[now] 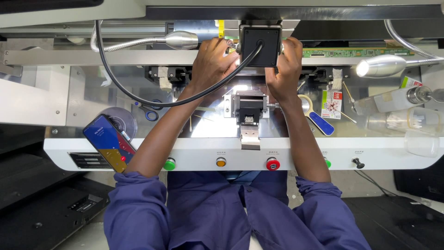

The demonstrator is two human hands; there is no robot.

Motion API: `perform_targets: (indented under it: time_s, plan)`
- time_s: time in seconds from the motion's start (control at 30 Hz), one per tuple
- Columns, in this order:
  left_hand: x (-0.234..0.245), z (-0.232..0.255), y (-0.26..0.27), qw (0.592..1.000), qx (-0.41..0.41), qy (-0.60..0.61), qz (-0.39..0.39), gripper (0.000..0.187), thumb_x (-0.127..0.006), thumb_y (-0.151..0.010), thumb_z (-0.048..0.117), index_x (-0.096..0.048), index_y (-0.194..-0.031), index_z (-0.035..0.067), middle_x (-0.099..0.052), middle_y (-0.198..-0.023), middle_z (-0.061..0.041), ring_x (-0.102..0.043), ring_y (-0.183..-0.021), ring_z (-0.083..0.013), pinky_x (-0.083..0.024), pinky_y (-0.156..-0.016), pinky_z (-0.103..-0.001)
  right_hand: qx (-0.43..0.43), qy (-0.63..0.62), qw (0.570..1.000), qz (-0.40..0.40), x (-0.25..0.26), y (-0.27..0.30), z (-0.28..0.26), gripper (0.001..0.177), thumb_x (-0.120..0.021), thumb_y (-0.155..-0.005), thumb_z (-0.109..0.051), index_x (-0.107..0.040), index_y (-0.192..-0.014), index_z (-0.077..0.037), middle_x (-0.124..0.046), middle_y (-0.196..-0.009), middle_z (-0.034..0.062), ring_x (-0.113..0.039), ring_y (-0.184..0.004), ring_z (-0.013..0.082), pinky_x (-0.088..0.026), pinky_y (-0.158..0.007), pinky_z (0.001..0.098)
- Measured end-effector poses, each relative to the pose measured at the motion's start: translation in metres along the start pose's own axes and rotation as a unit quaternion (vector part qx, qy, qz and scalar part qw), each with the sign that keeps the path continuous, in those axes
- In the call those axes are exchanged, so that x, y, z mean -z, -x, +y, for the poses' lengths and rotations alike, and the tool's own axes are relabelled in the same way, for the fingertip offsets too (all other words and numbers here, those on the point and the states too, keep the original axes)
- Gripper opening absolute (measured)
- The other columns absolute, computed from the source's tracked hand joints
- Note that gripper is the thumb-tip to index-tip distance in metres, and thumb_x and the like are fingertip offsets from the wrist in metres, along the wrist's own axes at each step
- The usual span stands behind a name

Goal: The person works on a circuit board placed on a machine's metal surface, using a small tool to manipulate components. They adjust the board's position, press buttons on the machine's control panel, and use a cotton swab to clean specific areas of the board.

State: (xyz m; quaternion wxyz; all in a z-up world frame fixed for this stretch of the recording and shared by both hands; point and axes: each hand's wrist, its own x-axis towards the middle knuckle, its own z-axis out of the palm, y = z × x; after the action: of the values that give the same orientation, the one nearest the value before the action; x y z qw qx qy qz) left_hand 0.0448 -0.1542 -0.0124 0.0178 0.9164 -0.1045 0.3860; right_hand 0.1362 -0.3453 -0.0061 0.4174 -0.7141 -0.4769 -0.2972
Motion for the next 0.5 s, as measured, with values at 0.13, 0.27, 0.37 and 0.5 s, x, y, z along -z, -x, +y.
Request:
perform_targets:
  time_s: [0.13, 0.27, 0.37, 0.5]
  plan:
    - [0.001, 0.000, 0.001, 1.000, 0.005, 0.023, -0.011, 0.009, -0.066, -0.081, 0.007, -0.059, -0.084, 0.012, -0.061, -0.101, -0.012, -0.053, -0.085, -0.0292, -0.040, -0.071, -0.038, 0.012, 0.038, 0.998, -0.040, -0.001, 0.003, 0.003, 0.011, -0.048, -0.078, 0.005, -0.057, -0.085, 0.004, -0.052, -0.099, 0.0225, -0.044, -0.098, 0.0436, -0.042, -0.093, 0.0488]
    - [0.004, 0.001, 0.000, 0.999, 0.014, 0.033, -0.023, 0.006, -0.063, -0.083, 0.010, -0.060, -0.088, 0.010, -0.059, -0.100, -0.012, -0.051, -0.084, -0.0295, -0.039, -0.069, -0.039, 0.010, 0.102, 0.992, -0.071, -0.009, 0.017, 0.019, 0.015, -0.060, -0.081, -0.009, -0.058, -0.087, 0.005, -0.055, -0.101, 0.0240, -0.044, -0.113, 0.0463, -0.039, -0.094, 0.0537]
    - [0.003, 0.000, 0.000, 0.999, 0.011, 0.033, -0.021, 0.006, -0.062, -0.084, 0.011, -0.060, -0.089, 0.010, -0.059, -0.099, -0.013, -0.051, -0.083, -0.0302, -0.039, -0.068, -0.039, 0.022, 0.114, 0.990, -0.075, -0.010, 0.020, 0.023, 0.018, -0.062, -0.083, -0.010, -0.055, -0.084, 0.007, -0.054, -0.101, 0.0231, -0.044, -0.115, 0.0445, -0.039, -0.095, 0.0536]
    - [0.000, -0.001, 0.001, 0.999, 0.014, 0.031, -0.022, 0.005, -0.062, -0.083, 0.013, -0.060, -0.088, 0.011, -0.061, -0.100, -0.014, -0.052, -0.083, -0.0303, -0.039, -0.067, -0.039, 0.035, 0.111, 0.991, -0.069, -0.008, 0.018, 0.019, 0.017, -0.062, -0.083, -0.007, -0.053, -0.078, 0.007, -0.053, -0.093, 0.0210, -0.046, -0.113, 0.0454, -0.040, -0.093, 0.0542]
